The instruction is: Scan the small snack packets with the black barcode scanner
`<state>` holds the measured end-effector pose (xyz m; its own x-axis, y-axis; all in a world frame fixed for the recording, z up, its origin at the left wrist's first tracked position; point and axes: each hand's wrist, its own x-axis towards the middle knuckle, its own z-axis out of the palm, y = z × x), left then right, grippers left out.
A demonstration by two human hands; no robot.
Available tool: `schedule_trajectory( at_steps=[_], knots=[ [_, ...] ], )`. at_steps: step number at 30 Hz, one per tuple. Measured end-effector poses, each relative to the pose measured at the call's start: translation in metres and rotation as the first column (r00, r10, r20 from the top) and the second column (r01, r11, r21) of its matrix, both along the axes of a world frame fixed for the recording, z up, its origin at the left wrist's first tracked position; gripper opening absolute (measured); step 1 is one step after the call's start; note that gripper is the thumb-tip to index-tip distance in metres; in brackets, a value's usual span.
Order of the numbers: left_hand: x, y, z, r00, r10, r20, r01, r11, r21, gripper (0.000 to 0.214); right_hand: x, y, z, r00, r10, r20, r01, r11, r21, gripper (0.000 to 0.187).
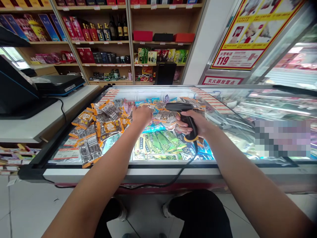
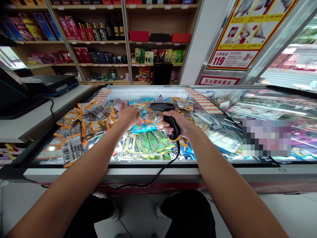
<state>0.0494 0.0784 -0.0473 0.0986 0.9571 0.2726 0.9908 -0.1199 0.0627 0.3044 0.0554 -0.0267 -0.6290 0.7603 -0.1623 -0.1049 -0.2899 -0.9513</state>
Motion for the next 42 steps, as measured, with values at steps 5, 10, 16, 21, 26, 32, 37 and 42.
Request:
schedule_trajectory(
  at_steps=[5, 10, 16, 21, 26, 32, 37, 42],
  knots=[
    [-0.004, 0.002, 0.001, 0.985, 0.149, 0.091, -0.150, 0.989, 0.014, 0.045, -0.002, 0.000, -0.002, 0.999, 0.040, 0.013, -0.040, 0.999, -0.024, 0.027],
    [-0.003, 0.011, 0.003, 0.967, 0.191, 0.169, -0.177, 0.980, -0.094, 0.042, -0.007, 0.001, -0.006, 0.994, 0.105, 0.041, -0.105, 0.994, -0.022, 0.025],
    [-0.014, 0.021, 0.007, 0.849, 0.111, 0.516, -0.089, 0.994, -0.066, 0.019, -0.006, 0.003, -0.011, 0.994, 0.103, 0.046, -0.102, 0.994, -0.029, 0.026],
    [-0.027, 0.024, 0.010, 0.525, 0.023, 0.851, -0.058, 0.998, 0.009, 0.010, -0.009, -0.004, -0.006, 0.996, 0.084, 0.042, -0.083, 0.996, -0.013, 0.028],
    [-0.027, 0.019, 0.013, 0.350, 0.003, 0.937, -0.032, 0.999, 0.008, 0.017, -0.008, -0.008, -0.001, 0.995, 0.100, 0.012, -0.100, 0.995, 0.029, 0.030],
    [-0.024, 0.015, 0.018, 0.428, 0.082, 0.900, -0.039, 0.997, -0.072, 0.023, -0.004, -0.005, -0.001, 0.995, 0.100, 0.026, -0.101, 0.994, 0.029, 0.032],
    [-0.027, 0.010, 0.023, 0.675, 0.134, 0.725, -0.103, 0.991, -0.087, 0.043, 0.002, -0.001, -0.001, 0.997, 0.075, -0.030, -0.074, 0.996, 0.046, 0.032],
    [-0.023, -0.013, 0.017, 0.971, 0.210, 0.110, -0.222, 0.969, 0.112, 0.039, 0.008, 0.008, -0.004, 0.992, 0.000, -0.128, -0.002, 1.000, -0.016, 0.026]
  ],
)
